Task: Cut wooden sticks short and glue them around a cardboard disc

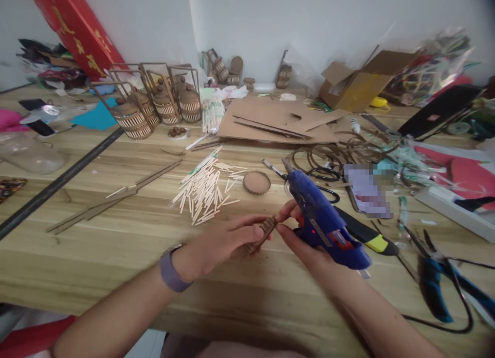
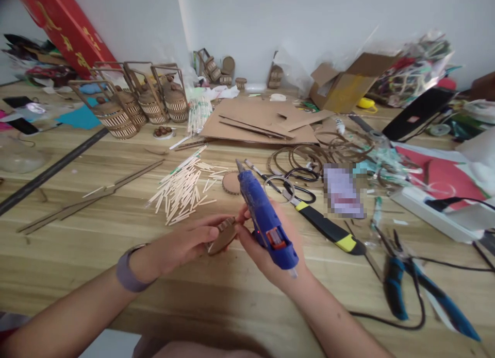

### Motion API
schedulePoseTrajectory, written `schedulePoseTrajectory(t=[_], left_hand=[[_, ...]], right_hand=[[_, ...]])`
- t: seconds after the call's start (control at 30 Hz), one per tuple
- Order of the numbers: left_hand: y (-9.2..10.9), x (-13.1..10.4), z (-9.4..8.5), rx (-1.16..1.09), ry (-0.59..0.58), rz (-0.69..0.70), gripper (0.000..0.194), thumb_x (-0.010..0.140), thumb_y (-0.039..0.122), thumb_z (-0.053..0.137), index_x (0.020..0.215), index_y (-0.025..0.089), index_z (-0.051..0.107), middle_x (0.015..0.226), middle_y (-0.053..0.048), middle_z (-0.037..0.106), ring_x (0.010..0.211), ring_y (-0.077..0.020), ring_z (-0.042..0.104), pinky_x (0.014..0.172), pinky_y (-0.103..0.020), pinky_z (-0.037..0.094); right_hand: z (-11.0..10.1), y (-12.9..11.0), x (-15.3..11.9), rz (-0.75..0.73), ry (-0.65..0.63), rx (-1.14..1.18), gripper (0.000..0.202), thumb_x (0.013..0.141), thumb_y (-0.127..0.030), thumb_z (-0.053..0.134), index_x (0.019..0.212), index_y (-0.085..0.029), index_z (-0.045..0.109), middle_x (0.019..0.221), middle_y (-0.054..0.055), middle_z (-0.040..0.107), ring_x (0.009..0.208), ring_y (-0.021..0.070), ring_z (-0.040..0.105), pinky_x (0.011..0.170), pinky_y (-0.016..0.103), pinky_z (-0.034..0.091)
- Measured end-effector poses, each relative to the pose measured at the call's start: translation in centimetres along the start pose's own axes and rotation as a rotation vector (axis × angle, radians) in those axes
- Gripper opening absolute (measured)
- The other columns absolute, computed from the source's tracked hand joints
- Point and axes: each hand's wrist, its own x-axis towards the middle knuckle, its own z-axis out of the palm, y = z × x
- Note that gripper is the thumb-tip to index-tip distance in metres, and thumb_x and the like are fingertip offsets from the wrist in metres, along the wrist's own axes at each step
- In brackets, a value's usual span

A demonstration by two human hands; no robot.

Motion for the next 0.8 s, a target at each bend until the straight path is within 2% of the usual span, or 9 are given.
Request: schedulePoseTrajectory(t=[0.17, 0.27, 0.4, 0.5, 0.67, 0.8], left_hand=[[0.5, -0.1, 0.4, -0.054, -0.023, -0.079, 0.049, 0.081, 0.056, 0.064, 0.122, 0.028, 0.063, 0.119, -0.005, 0.067, 0.107, -0.0254, 0.062, 0.083, -0.036, 0.052], [0.4, -0.1, 0.3, 0.079, 0.006, -0.058, 0.053, 0.081, 0.060, 0.062, 0.122, 0.027, 0.062, 0.112, -0.004, 0.068, 0.098, -0.0224, 0.062, 0.079, -0.033, 0.050], [-0.3, 0.1, -0.2, 0.252, 0.062, -0.010, 0.060, 0.078, 0.058, 0.066, 0.128, 0.025, 0.058, 0.100, -0.004, 0.068, 0.086, -0.0194, 0.061, 0.072, -0.030, 0.048], [-0.4, 0.1, -0.3, 0.397, 0.142, 0.063, 0.061, 0.076, 0.055, 0.070, 0.129, 0.027, 0.056, 0.113, -0.006, 0.066, 0.093, -0.0230, 0.062, 0.077, -0.035, 0.050], [0.0, -0.3, 0.1, 0.604, 0.254, 0.241, 0.056, 0.077, 0.049, 0.071, 0.126, 0.027, 0.056, 0.130, -0.007, 0.060, 0.117, -0.0303, 0.055, 0.101, -0.047, 0.044], [-0.2, -0.4, 0.4, 0.779, 0.367, 0.302, 0.068, 0.075, 0.043, 0.074, 0.135, 0.026, 0.047, 0.134, -0.011, 0.056, 0.123, -0.0326, 0.051, 0.105, -0.051, 0.041]], right_hand=[[0.2, 1.0, -0.2, -0.034, 0.003, -0.058, 0.014, 0.080, -0.025, 0.065, 0.082, -0.026, 0.052, 0.085, 0.002, 0.065, 0.080, 0.0194, 0.063, 0.075, 0.035, 0.052], [0.3, 1.5, -0.5, -0.031, -0.029, -0.046, 0.010, 0.082, -0.024, 0.063, 0.084, -0.026, 0.053, 0.086, 0.001, 0.064, 0.080, 0.0180, 0.063, 0.074, 0.033, 0.052], [0.4, 2.1, -0.8, -0.066, -0.017, -0.033, 0.014, 0.084, -0.022, 0.064, 0.091, -0.028, 0.053, 0.089, 0.000, 0.064, 0.084, 0.0177, 0.064, 0.078, 0.033, 0.052], [0.4, 2.4, -1.0, -0.069, -0.031, -0.053, 0.012, 0.084, -0.022, 0.063, 0.089, -0.027, 0.053, 0.089, 0.001, 0.064, 0.084, 0.0187, 0.064, 0.078, 0.034, 0.052], [0.5, 2.9, -1.3, -0.088, 0.015, -0.102, 0.014, 0.083, -0.021, 0.064, 0.092, -0.028, 0.056, 0.090, 0.002, 0.063, 0.084, 0.0195, 0.064, 0.079, 0.036, 0.052], [0.9, 3.1, -1.5, -0.030, 0.022, -0.049, 0.013, 0.083, -0.024, 0.065, 0.092, -0.028, 0.056, 0.090, 0.002, 0.063, 0.083, 0.0199, 0.063, 0.077, 0.036, 0.053]])
